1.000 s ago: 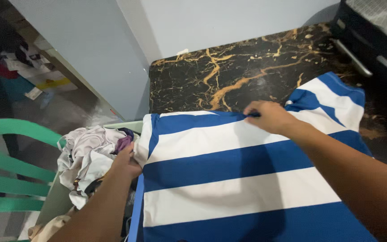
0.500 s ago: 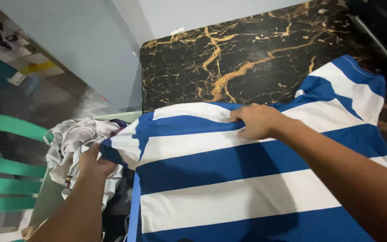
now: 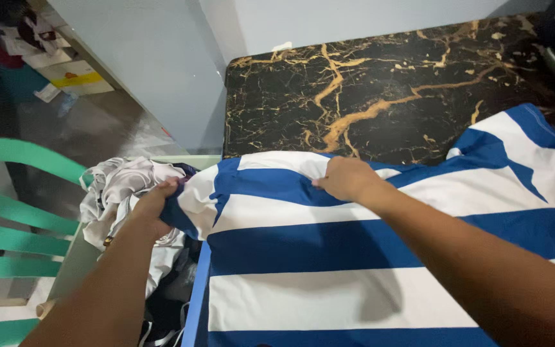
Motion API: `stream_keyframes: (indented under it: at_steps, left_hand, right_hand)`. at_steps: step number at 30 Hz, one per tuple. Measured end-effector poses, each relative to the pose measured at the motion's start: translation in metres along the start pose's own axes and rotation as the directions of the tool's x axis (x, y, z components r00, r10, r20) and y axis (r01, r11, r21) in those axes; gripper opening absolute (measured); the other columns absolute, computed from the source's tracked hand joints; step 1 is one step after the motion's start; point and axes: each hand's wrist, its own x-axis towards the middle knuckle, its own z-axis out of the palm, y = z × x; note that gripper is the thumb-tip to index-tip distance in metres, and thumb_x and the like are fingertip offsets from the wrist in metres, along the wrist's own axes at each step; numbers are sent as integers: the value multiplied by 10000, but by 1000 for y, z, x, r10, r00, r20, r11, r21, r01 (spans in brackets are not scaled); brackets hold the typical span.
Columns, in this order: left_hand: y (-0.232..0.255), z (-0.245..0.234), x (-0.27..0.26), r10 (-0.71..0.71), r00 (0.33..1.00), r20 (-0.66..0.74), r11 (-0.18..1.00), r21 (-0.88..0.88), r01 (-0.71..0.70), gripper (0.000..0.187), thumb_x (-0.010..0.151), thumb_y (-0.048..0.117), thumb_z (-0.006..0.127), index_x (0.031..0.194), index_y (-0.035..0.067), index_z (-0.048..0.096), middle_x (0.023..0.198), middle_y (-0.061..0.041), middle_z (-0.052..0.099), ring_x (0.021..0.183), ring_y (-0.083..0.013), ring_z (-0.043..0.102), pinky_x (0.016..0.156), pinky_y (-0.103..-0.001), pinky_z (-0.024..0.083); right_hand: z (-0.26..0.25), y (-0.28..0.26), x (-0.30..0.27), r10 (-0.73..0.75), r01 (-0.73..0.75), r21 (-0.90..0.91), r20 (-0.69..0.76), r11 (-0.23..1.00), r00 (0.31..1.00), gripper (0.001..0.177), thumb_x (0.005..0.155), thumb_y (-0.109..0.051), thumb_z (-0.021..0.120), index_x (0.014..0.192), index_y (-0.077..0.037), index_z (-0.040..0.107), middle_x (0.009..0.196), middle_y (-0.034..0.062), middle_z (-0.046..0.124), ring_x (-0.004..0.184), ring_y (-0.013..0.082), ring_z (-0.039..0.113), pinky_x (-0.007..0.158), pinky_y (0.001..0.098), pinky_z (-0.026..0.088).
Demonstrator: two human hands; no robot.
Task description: The person takes a striped shirt from a blue drawer on a chair, spreads it out on a table, folds the sleeves in, and rolls it up before placing it into a suitcase with other rolled items, then zips the inner compartment shut.
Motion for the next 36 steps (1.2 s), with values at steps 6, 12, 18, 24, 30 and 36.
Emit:
stream_keyframes:
  at_steps: [6,12,18,24,30,36]
  left_hand:
    - [19,6,-24,13,986,-166,995,104,4,302,1016,140,514,1294,187,618,1280,-1,657,1104,-194,654,970,-470,545]
    - [28,15,-38,-16,996,-90,996,88,24,315,1031,193,537,1342,180,581,1264,-70,661,1091,-231,669,967,-493,554]
    - [32,16,-27,-5,993,-118,998,65,12,344,1010,186,571,1353,177,586,1276,-34,667,1112,-213,672,982,-511,550]
    - [39,13,-18,38,998,-56,993,114,-31,404,1029,186,478,1421,232,563,1402,-13,562,1258,-215,551,1081,-508,459]
    - [46,17,-14,72,993,-98,997,8,-71,414,998,230,548,1409,270,553,1372,65,556,1227,-157,553,1050,-517,449]
    - [34,11,11,101,995,0,994,-29,-101,401,1030,180,598,1429,149,569,1325,6,654,1190,-152,626,1068,-382,491]
  right_hand:
    - [6,-4,-10,-68,82,35,-303,996,951,265,968,-311,648,1025,-91,783,1012,193,756,984,384,724,907,471,562]
    - [-13,-7,-32,-166,243,185,-354,952,920,256,831,-211,750,1086,-229,746,1089,68,736,1008,285,711,870,424,567]
    - [-19,5,-25,-454,477,-40,-387,878,803,167,903,-186,690,1058,-143,734,1132,68,708,1006,287,692,869,403,569]
    - [-45,9,-13,-354,428,90,-425,899,833,188,835,-38,692,1004,-118,708,1094,81,721,969,221,707,871,368,593]
    - [-69,21,30,154,198,818,-327,540,932,46,1019,-31,480,1017,-30,526,1125,178,648,910,292,765,734,347,618]
    - [-43,14,60,163,41,961,-89,275,983,94,1021,-86,512,1096,-43,474,1209,203,545,1000,350,715,840,396,659]
